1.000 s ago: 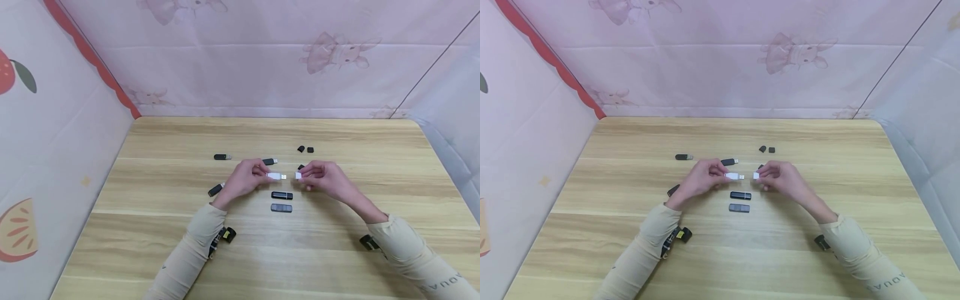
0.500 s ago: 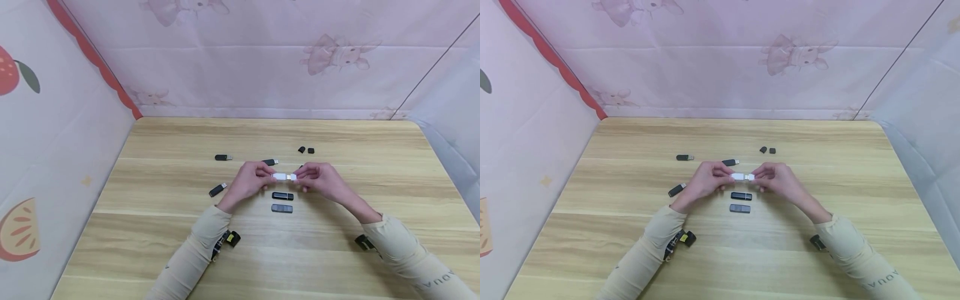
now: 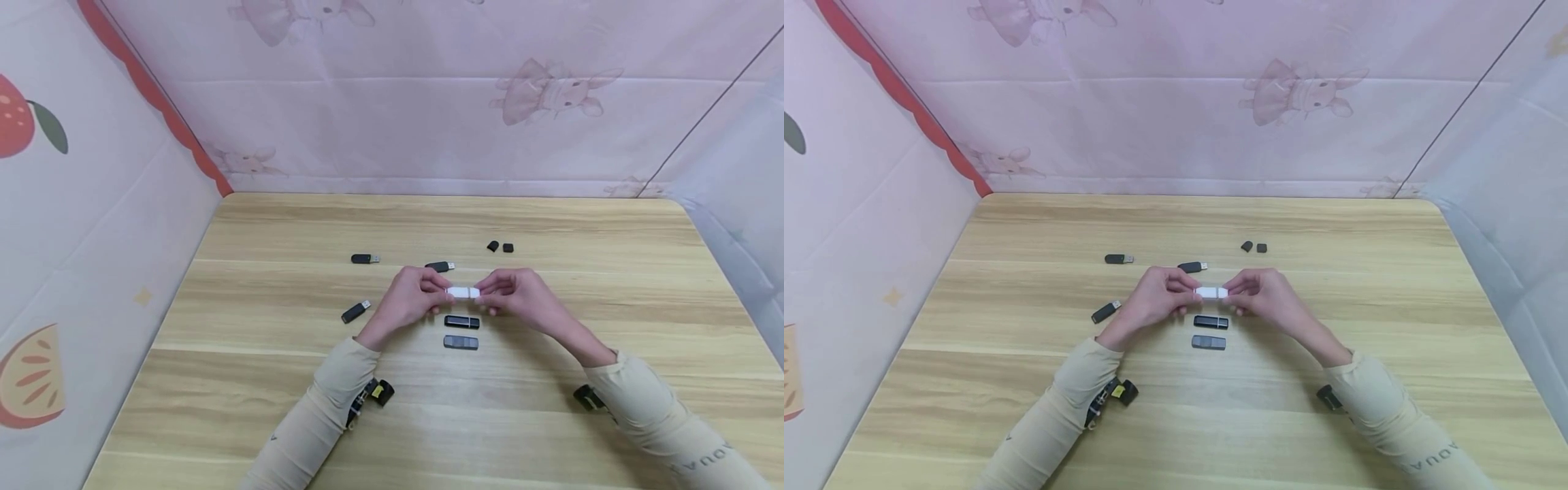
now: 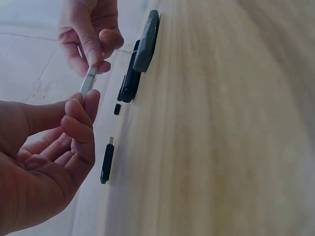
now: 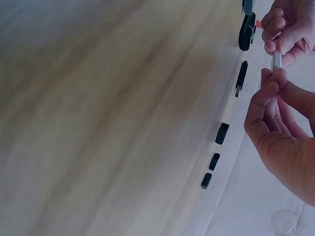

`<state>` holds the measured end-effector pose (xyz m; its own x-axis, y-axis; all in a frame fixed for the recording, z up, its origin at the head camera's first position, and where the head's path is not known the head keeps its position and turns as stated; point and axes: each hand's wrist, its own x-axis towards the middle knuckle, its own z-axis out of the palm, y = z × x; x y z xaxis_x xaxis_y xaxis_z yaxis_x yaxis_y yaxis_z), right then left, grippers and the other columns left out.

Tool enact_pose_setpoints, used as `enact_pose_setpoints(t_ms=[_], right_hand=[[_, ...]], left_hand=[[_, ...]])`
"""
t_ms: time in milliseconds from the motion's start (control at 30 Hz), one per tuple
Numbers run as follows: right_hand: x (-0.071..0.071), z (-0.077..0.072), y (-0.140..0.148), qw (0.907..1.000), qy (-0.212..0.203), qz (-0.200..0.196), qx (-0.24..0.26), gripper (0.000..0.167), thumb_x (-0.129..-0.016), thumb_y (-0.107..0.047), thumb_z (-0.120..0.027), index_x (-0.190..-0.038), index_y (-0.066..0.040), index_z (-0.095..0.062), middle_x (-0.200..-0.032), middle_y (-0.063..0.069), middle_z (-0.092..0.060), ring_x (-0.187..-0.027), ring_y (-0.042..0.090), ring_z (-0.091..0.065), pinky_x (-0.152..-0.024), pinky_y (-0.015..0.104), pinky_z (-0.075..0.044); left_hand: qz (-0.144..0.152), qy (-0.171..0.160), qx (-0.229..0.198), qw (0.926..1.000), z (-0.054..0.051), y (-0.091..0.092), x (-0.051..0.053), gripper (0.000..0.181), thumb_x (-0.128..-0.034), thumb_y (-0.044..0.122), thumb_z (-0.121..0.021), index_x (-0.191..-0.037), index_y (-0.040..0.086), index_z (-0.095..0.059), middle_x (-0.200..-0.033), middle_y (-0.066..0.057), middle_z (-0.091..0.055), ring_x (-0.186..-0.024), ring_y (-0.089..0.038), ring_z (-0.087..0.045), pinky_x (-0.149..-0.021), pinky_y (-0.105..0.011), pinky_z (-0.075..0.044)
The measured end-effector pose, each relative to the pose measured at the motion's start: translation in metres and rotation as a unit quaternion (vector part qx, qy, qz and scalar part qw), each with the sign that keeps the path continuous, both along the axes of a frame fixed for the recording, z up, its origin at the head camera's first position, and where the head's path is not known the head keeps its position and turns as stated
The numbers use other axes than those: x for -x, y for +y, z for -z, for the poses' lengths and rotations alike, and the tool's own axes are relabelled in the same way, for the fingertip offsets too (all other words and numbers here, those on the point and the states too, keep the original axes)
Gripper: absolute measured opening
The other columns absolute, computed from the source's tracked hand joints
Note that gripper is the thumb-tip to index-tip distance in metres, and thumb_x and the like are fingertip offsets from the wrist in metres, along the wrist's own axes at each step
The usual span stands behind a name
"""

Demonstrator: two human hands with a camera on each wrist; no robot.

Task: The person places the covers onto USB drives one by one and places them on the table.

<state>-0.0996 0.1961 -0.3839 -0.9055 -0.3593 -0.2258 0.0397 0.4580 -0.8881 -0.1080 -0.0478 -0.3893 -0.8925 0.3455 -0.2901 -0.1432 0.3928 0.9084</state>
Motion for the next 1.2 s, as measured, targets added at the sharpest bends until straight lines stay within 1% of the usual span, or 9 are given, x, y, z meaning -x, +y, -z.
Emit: enact_pose_setpoints(t_ms=[100, 300, 500, 633, 733, 867, 967, 1067, 1200], right_hand=[[0.001, 0.0, -0.002, 1.0, 0.004, 0.001, -0.005, 0.025, -0.092, -0.002, -0.079, -0.114, 0.007, -0.073, -0.103, 0.025, -0.079, -0.075, 0.016, -0.075, -0.07, 0.029, -0.064], [0.002, -0.001, -0.008, 0.9999, 0.005, 0.004, -0.015, 0.023, -0.092, 0.0, -0.078, -0.113, 0.008, -0.073, -0.102, 0.025, -0.079, -0.076, 0.017, -0.074, -0.068, 0.026, -0.063], [0.002, -0.001, -0.013, 0.9996, 0.009, 0.011, -0.026, 0.021, -0.092, 0.001, -0.078, -0.112, 0.006, -0.075, -0.102, 0.025, -0.079, -0.075, 0.017, -0.073, -0.067, 0.024, -0.062], [0.003, 0.002, -0.013, 0.9994, 0.008, 0.009, -0.032, 0.021, -0.091, 0.002, -0.078, -0.111, 0.007, -0.075, -0.101, 0.024, -0.079, -0.076, 0.017, -0.074, -0.066, 0.024, -0.062], [0.004, 0.005, -0.013, 0.9989, 0.01, -0.002, -0.046, 0.019, -0.091, 0.001, -0.078, -0.109, 0.006, -0.075, -0.099, 0.023, -0.08, -0.075, 0.016, -0.074, -0.066, 0.026, -0.062], [0.004, 0.007, -0.012, 0.9971, 0.024, -0.016, -0.07, 0.016, -0.091, -0.001, -0.079, -0.106, 0.004, -0.076, -0.097, 0.02, -0.081, -0.074, 0.016, -0.074, -0.066, 0.028, -0.063], [0.004, 0.007, -0.011, 0.9958, 0.033, -0.024, -0.082, 0.014, -0.091, -0.002, -0.079, -0.104, 0.002, -0.076, -0.095, 0.018, -0.081, -0.075, 0.016, -0.075, -0.067, 0.027, -0.062], [0.005, 0.008, -0.011, 0.9936, 0.044, -0.037, -0.097, 0.014, -0.091, -0.004, -0.081, -0.103, 0.0, -0.076, -0.093, 0.014, -0.081, -0.077, 0.014, -0.074, -0.068, 0.024, -0.06], [0.005, 0.009, -0.011, 0.9893, 0.058, -0.052, -0.124, 0.013, -0.09, -0.007, -0.081, -0.102, -0.002, -0.077, -0.088, 0.009, -0.079, -0.075, 0.013, -0.071, -0.066, 0.021, -0.055]], left_hand=[[0.0, -0.001, 0.003, 1.0, -0.001, 0.0, 0.0, 0.019, -0.0924, 0.005, -0.079, -0.111, 0.004, -0.076, -0.098, -0.016, -0.081, -0.067, -0.017, -0.068, -0.054, -0.02, -0.049], [-0.013, 0.005, 0.01, 0.9999, 0.0, 0.001, 0.0, 0.017, -0.0921, 0.005, -0.08, -0.109, 0.005, -0.076, -0.097, -0.014, -0.081, -0.069, -0.015, -0.07, -0.056, -0.02, -0.05], [-0.018, 0.013, 0.028, 0.9994, 0.0, 0.001, 0.0, 0.017, -0.0917, 0.006, -0.08, -0.108, 0.006, -0.077, -0.099, -0.012, -0.081, -0.076, -0.019, -0.075, -0.059, -0.02, -0.052], [-0.013, 0.015, 0.035, 0.9992, 0.0, 0.001, -0.001, 0.015, -0.092, 0.006, -0.08, -0.107, 0.006, -0.077, -0.097, -0.01, -0.081, -0.077, -0.021, -0.076, -0.058, -0.021, -0.051], [-0.003, 0.025, 0.045, 0.9987, 0.001, 0.002, -0.002, 0.016, -0.0921, 0.007, -0.08, -0.108, 0.006, -0.076, -0.097, -0.01, -0.081, -0.079, -0.021, -0.076, -0.059, -0.022, -0.052], [0.021, 0.059, 0.084, 0.9945, 0.002, 0.006, -0.003, 0.019, -0.0929, 0.008, -0.079, -0.111, 0.006, -0.076, -0.102, -0.009, -0.081, -0.087, -0.017, -0.075, -0.073, -0.023, -0.056], [0.027, 0.082, 0.118, 0.9893, 0.001, 0.009, -0.004, 0.019, -0.0929, 0.008, -0.08, -0.111, 0.007, -0.076, -0.101, -0.007, -0.079, -0.088, -0.013, -0.07, -0.08, -0.024, -0.053], [0.027, 0.095, 0.135, 0.9859, 0.001, 0.012, -0.005, 0.016, -0.0924, 0.007, -0.08, -0.108, 0.007, -0.077, -0.096, -0.006, -0.077, -0.084, -0.013, -0.064, -0.078, -0.024, -0.049], [0.044, 0.103, 0.151, 0.9821, 0.003, 0.013, -0.006, 0.012, -0.0934, 0.006, -0.078, -0.106, 0.005, -0.077, -0.092, -0.006, -0.074, -0.08, -0.011, -0.06, -0.072, -0.02, -0.045]])
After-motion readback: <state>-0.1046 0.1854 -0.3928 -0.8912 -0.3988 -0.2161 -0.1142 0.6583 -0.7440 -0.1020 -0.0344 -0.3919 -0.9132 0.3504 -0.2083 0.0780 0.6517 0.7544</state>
